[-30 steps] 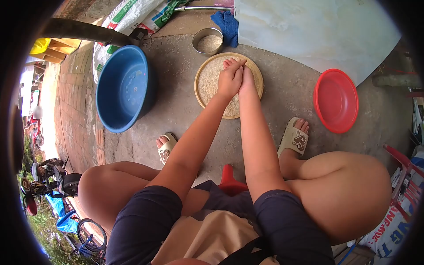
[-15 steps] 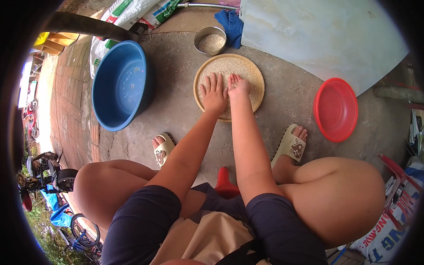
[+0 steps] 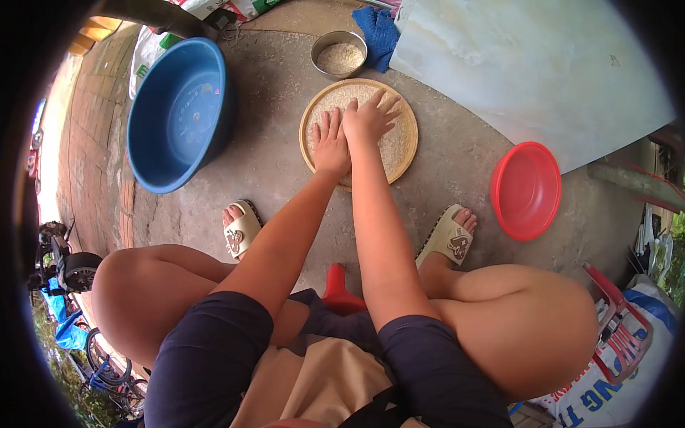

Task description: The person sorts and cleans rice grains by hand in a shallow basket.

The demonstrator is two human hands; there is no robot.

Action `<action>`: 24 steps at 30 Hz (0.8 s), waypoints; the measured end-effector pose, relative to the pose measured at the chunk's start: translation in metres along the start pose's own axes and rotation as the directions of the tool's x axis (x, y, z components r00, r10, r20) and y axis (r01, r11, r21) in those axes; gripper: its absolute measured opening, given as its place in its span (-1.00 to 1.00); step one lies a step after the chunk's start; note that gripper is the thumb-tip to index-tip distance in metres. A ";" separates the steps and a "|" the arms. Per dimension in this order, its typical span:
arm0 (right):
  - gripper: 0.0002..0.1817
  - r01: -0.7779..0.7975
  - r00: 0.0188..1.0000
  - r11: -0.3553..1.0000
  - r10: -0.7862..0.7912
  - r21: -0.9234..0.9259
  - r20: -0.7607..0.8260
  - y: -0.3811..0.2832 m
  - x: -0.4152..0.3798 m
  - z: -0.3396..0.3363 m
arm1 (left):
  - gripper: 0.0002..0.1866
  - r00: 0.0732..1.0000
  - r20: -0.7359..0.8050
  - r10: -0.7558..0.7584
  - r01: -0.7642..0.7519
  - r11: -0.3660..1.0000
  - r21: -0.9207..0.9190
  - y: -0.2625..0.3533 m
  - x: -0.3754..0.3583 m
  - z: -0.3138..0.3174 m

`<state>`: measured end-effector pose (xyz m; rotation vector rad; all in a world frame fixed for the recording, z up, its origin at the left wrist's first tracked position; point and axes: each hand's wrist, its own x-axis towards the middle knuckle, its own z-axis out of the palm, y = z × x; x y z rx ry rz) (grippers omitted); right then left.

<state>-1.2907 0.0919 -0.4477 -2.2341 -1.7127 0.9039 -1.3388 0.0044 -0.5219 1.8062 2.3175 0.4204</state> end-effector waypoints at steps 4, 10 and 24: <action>-0.38 0.260 0.951 0.961 -0.272 -0.098 -0.145 0.073 -0.032 0.038 | -0.46 0.999 -0.032 -0.001 -0.001 0.998 -0.062 -0.003 -0.002 0.002; -0.45 0.462 0.835 0.873 -0.488 -0.158 -0.256 0.099 -0.054 0.041 | -0.52 0.999 -0.045 0.019 -0.023 0.996 -0.089 -0.011 -0.001 -0.007; -0.43 0.554 0.772 0.820 -0.570 -0.140 -0.283 0.126 -0.086 0.023 | -0.65 0.845 0.261 -0.467 0.358 0.132 -0.924 -0.033 0.037 -0.045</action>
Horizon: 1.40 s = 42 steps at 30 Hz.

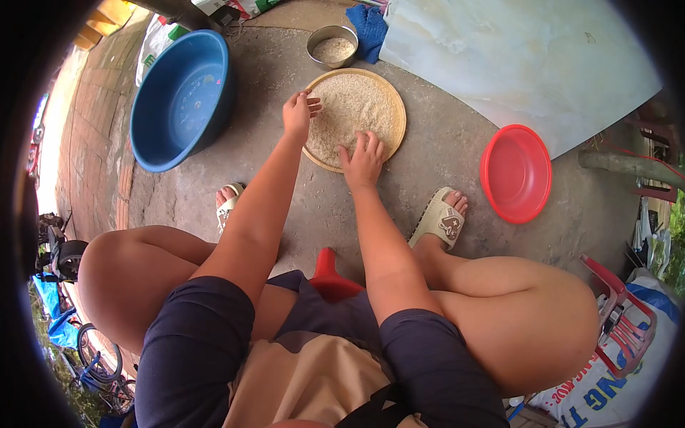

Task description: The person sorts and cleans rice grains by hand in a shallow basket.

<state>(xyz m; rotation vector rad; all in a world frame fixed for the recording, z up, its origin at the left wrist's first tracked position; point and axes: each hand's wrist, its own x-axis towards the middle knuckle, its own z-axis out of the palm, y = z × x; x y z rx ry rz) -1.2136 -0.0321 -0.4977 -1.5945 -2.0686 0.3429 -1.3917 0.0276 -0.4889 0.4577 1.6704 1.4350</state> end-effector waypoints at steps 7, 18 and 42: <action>-0.49 0.040 0.983 0.998 -0.050 0.056 0.177 -0.016 -0.005 0.001 | -0.66 0.986 0.032 -0.165 0.167 0.980 -0.109 0.002 -0.010 -0.012; -0.85 -0.271 0.900 0.791 0.007 0.548 0.435 -0.038 0.081 -0.002 | -0.74 0.813 0.418 -0.406 0.569 0.706 -0.421 -0.027 -0.013 0.004; -0.72 0.477 0.824 0.878 -0.460 0.031 0.331 0.012 0.051 0.022 | -0.76 0.894 0.198 -0.401 0.439 0.700 -0.563 -0.013 -0.028 -0.005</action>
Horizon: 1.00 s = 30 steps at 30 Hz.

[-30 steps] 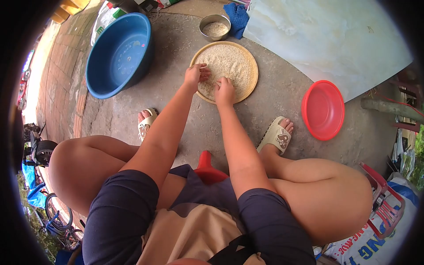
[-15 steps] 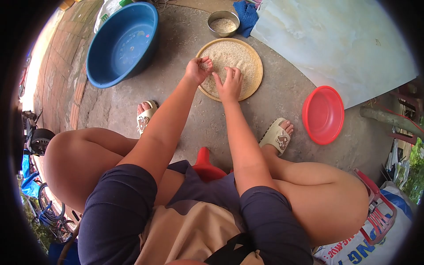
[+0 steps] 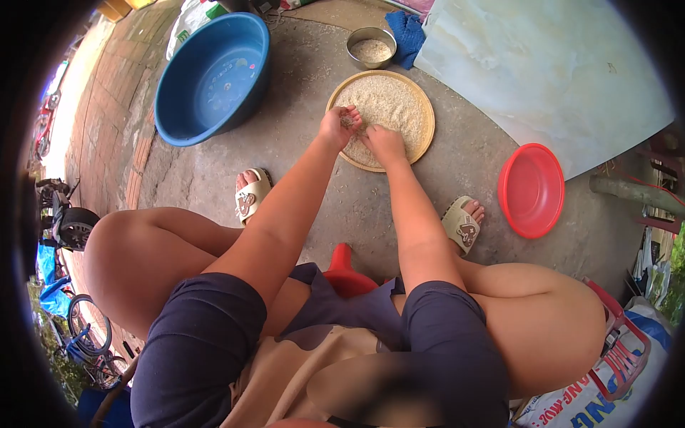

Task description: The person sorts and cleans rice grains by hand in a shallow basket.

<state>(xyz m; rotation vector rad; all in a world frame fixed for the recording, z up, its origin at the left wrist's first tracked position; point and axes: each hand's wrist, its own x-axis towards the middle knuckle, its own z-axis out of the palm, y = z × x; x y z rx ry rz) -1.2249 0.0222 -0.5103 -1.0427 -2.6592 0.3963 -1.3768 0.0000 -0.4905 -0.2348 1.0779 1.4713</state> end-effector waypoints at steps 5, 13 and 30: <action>-0.56 -0.495 0.808 0.768 0.579 0.407 -0.109 -0.013 0.022 -0.006 | -0.76 1.000 -0.001 -0.020 0.020 0.996 0.090 -0.001 -0.008 0.002; -0.55 -0.380 0.911 0.618 0.381 0.689 0.160 -0.056 0.059 -0.026 | -0.72 0.968 0.210 -0.139 0.128 0.990 0.067 0.021 0.017 -0.023; -0.77 -0.117 0.984 0.993 0.114 -0.012 -0.138 -0.023 0.013 0.021 | -0.74 0.981 -0.094 -0.170 0.170 0.985 -0.005 0.021 0.013 -0.034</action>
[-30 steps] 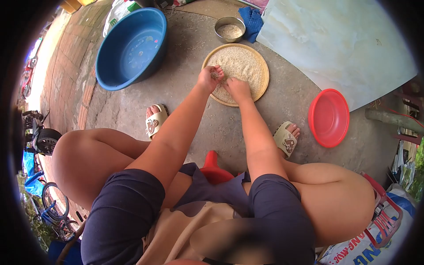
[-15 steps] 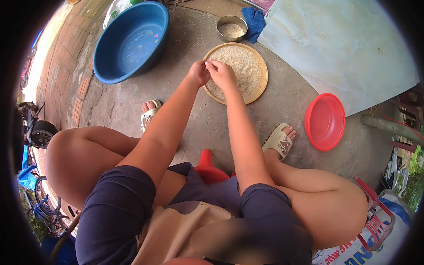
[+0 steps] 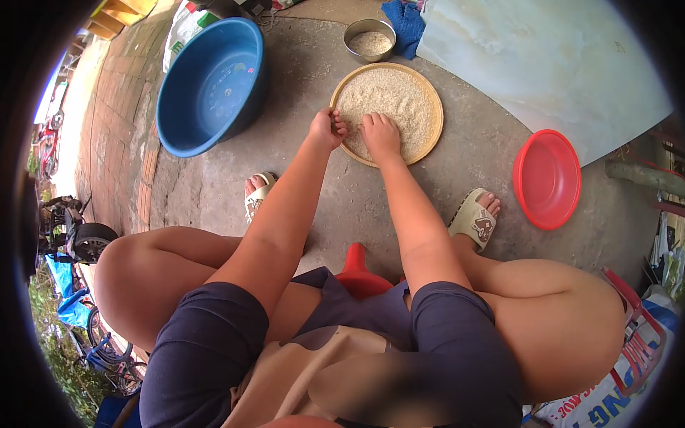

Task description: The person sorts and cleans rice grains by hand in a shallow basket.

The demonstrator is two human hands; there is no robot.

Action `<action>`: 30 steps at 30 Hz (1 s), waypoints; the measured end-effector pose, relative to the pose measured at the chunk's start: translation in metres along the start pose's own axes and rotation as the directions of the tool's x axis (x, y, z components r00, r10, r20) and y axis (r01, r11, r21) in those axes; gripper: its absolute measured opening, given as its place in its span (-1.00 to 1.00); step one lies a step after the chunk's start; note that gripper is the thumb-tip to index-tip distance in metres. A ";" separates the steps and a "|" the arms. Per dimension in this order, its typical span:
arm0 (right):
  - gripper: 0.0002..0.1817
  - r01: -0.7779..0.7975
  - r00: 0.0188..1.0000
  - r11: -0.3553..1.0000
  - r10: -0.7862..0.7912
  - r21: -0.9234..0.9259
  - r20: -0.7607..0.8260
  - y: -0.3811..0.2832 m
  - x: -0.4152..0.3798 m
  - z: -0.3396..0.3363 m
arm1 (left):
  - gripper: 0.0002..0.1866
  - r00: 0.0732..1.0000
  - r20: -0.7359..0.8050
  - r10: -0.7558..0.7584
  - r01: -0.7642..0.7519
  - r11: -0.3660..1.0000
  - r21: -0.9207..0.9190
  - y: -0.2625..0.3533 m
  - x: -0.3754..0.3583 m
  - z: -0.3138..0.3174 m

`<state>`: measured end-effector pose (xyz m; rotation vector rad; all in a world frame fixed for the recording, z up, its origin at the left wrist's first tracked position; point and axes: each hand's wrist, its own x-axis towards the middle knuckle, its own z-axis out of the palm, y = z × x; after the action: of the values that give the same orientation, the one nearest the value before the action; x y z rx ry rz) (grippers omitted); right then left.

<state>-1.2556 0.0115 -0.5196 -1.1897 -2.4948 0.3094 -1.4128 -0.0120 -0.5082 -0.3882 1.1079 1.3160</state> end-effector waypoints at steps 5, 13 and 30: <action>-0.73 -0.099 0.993 0.995 0.097 0.028 0.073 0.004 0.007 -0.006 | -0.74 0.990 -0.120 0.072 -0.069 0.997 0.034 0.001 -0.017 0.023; -0.53 -0.479 0.780 0.582 0.625 0.658 0.015 -0.037 0.030 -0.027 | -0.67 0.999 0.018 0.028 -0.030 0.995 0.095 -0.018 0.020 0.010; -0.69 -0.289 0.954 0.952 0.278 -0.103 -0.109 0.039 -0.003 -0.012 | -0.74 0.997 -0.072 0.002 -0.003 1.000 -0.020 -0.015 -0.006 0.013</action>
<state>-1.2218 0.0343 -0.5230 -1.5778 -2.2872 0.1757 -1.3934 -0.0097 -0.5025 -0.4520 1.1560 1.3247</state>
